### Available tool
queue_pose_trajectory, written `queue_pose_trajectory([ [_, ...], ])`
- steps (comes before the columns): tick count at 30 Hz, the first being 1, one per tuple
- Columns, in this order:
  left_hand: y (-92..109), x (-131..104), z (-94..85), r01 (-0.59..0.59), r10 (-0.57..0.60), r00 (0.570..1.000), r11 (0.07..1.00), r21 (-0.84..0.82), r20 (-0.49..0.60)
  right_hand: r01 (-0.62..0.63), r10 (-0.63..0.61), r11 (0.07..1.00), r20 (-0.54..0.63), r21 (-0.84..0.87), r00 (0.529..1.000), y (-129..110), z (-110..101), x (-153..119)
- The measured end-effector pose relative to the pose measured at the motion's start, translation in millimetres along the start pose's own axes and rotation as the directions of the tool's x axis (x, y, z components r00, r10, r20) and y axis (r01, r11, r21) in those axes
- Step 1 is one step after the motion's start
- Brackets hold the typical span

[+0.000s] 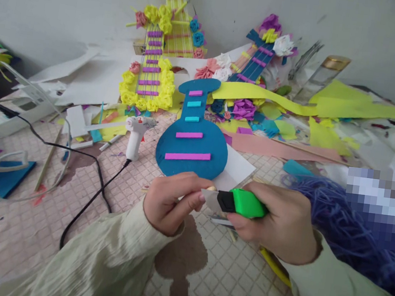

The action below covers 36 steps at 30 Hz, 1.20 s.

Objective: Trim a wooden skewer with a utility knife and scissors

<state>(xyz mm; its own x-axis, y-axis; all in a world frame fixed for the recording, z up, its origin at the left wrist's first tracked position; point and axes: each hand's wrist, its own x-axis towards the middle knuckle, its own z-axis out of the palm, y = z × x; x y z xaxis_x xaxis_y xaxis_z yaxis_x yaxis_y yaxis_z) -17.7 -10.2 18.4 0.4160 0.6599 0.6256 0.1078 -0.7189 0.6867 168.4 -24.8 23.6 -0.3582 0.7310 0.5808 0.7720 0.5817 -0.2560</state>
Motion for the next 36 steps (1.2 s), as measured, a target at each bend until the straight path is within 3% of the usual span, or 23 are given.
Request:
queue_pose_trajectory([
  [9,0,-1,-2.2,-0.037,0.037,0.999,0.999,-0.010,0.004,-0.035,0.033,0.997,0.039,0.065,0.999,-2,0,-2],
  [14,1,-1,-4.0,-0.092,0.092,0.996,0.992,-0.090,0.004,-0.025,0.026,0.997,-0.014,0.079,1.000,-9,0,-3],
  [19,4,-3,-4.9,-0.062,0.065,0.998,0.982,-0.177,0.008,0.014,-0.011,0.999,-0.059,0.039,0.998,-7,1,-2],
  [21,9,-4,-4.2,-0.081,0.092,0.995,0.968,-0.239,0.035,-0.057,0.054,0.998,-0.071,-0.041,0.996,7,3,-1],
  [23,13,-5,-3.0,-0.114,0.140,0.988,0.949,-0.295,0.070,-0.228,0.205,0.956,-0.138,-0.183,0.969,26,3,1],
  [25,15,-6,-1.9,-0.138,0.132,0.990,0.954,-0.268,-0.039,-0.266,0.229,0.946,-0.203,-0.185,0.952,39,1,2],
  [27,13,-5,-1.3,-0.054,0.057,0.998,0.974,-0.221,0.008,-0.230,0.203,0.968,-0.219,-0.105,0.954,40,-3,2],
  [31,6,-3,-1.2,0.011,-0.023,0.998,0.973,-0.229,-0.052,-0.072,0.076,0.996,-0.087,0.048,0.993,17,-6,1],
  [36,6,0,-1.0,0.028,-0.035,0.999,0.984,-0.174,-0.041,0.063,-0.061,0.997,-0.049,0.054,0.997,2,-7,2],
])
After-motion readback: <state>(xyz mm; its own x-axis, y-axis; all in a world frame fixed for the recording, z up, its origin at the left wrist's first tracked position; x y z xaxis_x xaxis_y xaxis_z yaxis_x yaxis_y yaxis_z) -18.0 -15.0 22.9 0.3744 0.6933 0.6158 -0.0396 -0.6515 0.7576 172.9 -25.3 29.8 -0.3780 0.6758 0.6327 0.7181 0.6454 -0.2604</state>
